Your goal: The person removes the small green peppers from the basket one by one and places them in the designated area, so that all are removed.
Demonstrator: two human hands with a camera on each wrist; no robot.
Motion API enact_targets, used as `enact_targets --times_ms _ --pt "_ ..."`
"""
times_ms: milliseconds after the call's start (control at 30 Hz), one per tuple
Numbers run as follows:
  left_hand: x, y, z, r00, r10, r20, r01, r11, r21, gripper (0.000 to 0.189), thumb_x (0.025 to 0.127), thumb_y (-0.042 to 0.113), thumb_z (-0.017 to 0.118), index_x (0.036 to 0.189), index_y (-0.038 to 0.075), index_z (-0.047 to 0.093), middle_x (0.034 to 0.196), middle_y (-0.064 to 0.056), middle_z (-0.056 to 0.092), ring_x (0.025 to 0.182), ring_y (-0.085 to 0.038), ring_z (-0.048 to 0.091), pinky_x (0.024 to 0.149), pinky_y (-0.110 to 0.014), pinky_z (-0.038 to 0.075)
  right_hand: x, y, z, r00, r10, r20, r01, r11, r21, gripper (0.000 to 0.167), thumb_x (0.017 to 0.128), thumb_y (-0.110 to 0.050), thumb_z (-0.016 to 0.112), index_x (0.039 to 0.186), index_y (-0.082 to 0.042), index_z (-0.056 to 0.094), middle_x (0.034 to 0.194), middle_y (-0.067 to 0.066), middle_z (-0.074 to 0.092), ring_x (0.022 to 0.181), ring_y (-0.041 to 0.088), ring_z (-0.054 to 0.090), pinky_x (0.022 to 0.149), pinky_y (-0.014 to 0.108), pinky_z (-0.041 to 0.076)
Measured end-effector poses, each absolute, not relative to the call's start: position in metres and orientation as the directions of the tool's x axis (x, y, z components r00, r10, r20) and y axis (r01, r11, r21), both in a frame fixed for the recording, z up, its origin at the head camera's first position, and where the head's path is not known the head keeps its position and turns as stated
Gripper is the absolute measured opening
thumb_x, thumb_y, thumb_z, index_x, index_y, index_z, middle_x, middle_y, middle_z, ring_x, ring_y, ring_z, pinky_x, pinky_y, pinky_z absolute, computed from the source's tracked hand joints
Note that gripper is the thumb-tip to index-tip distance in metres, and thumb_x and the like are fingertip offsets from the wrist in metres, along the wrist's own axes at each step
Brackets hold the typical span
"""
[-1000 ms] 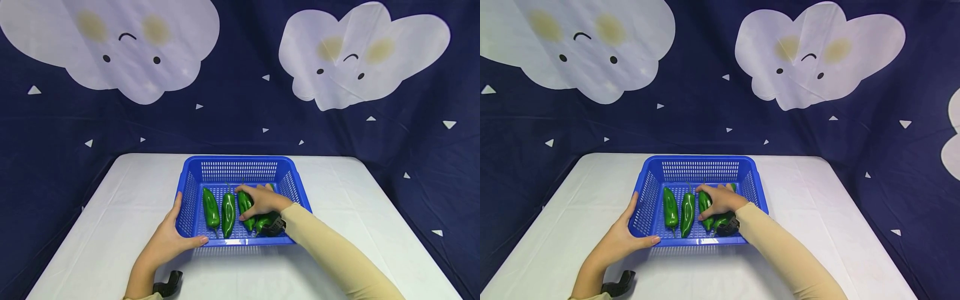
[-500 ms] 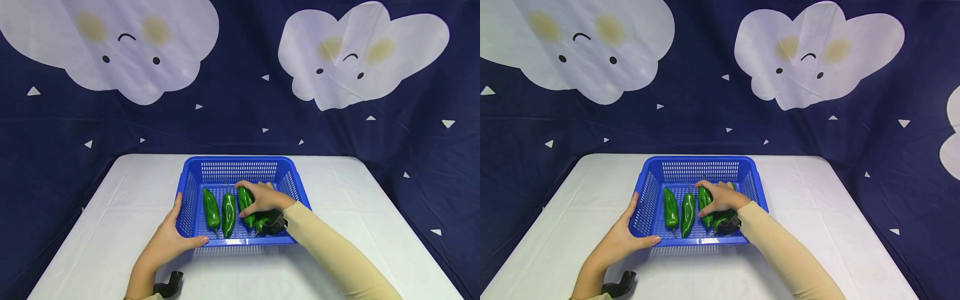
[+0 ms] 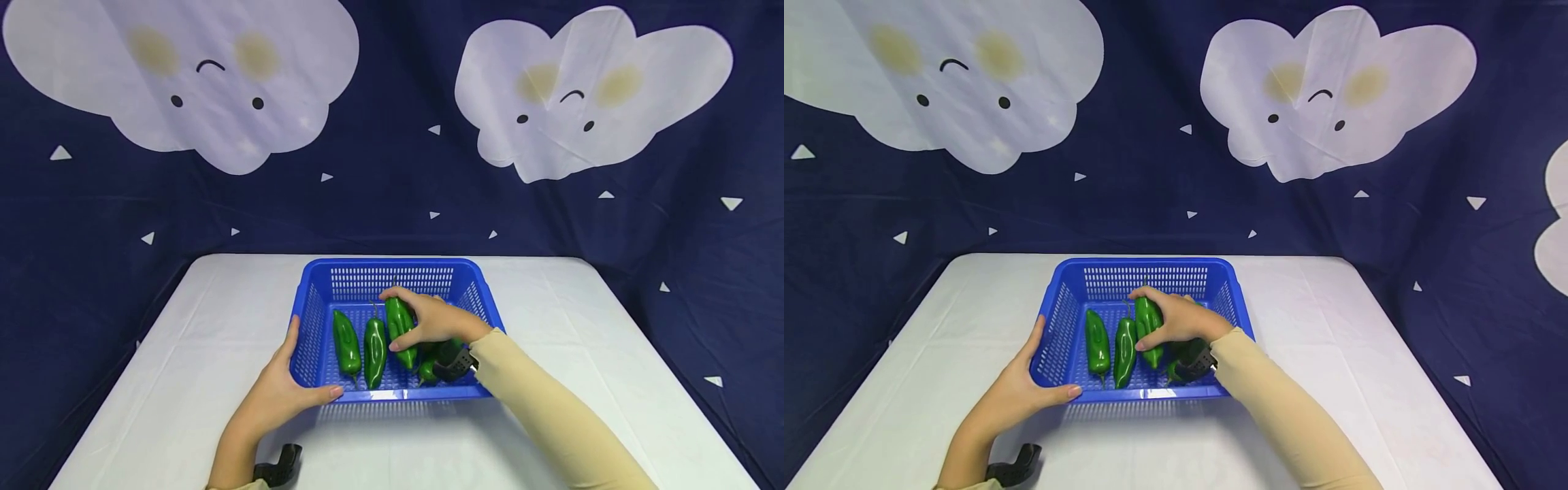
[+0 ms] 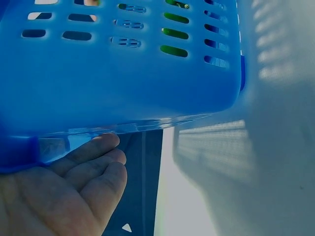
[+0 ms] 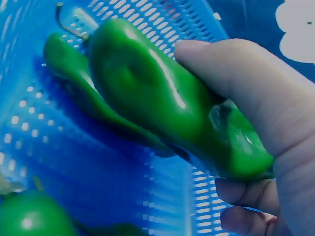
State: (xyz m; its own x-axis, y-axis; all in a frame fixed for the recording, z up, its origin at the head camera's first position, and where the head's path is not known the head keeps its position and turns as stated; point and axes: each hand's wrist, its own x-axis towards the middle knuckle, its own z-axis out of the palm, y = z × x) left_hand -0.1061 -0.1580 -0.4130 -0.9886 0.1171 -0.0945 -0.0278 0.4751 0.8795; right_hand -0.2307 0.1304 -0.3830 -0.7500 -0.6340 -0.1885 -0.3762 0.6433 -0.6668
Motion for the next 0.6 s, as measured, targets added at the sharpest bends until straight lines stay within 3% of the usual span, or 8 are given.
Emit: enact_targets --times_ms 333,600 --pt "-0.108 -0.157 -0.410 -0.988 0.109 -0.112 -0.045 0.490 0.871 0.138 0.067 0.048 0.090 0.159 0.028 -0.011 0.167 -0.018 0.009 0.147 -0.045 0.029 0.114 -0.061 0.032 -0.234 0.138 -0.345 -0.734 -0.668 -0.121 -0.353 0.528 -0.772 0.092 0.077 -0.026 0.087 0.150 -0.023 0.031 0.112 0.008 0.060 0.091 0.020 0.063 0.080 0.032 0.058" --pt "-0.108 -0.157 -0.410 -0.987 0.105 -0.125 -0.058 0.489 0.870 0.138 0.067 0.048 0.090 0.159 0.029 -0.011 0.167 -0.017 0.008 0.147 -0.044 0.027 0.115 -0.061 0.031 -0.232 0.144 -0.331 -0.728 -0.677 -0.111 -0.349 0.505 -0.789 0.089 0.078 -0.023 0.086 0.148 -0.025 0.031 0.109 0.010 0.058 0.090 0.022 0.062 0.078 0.033 0.058"
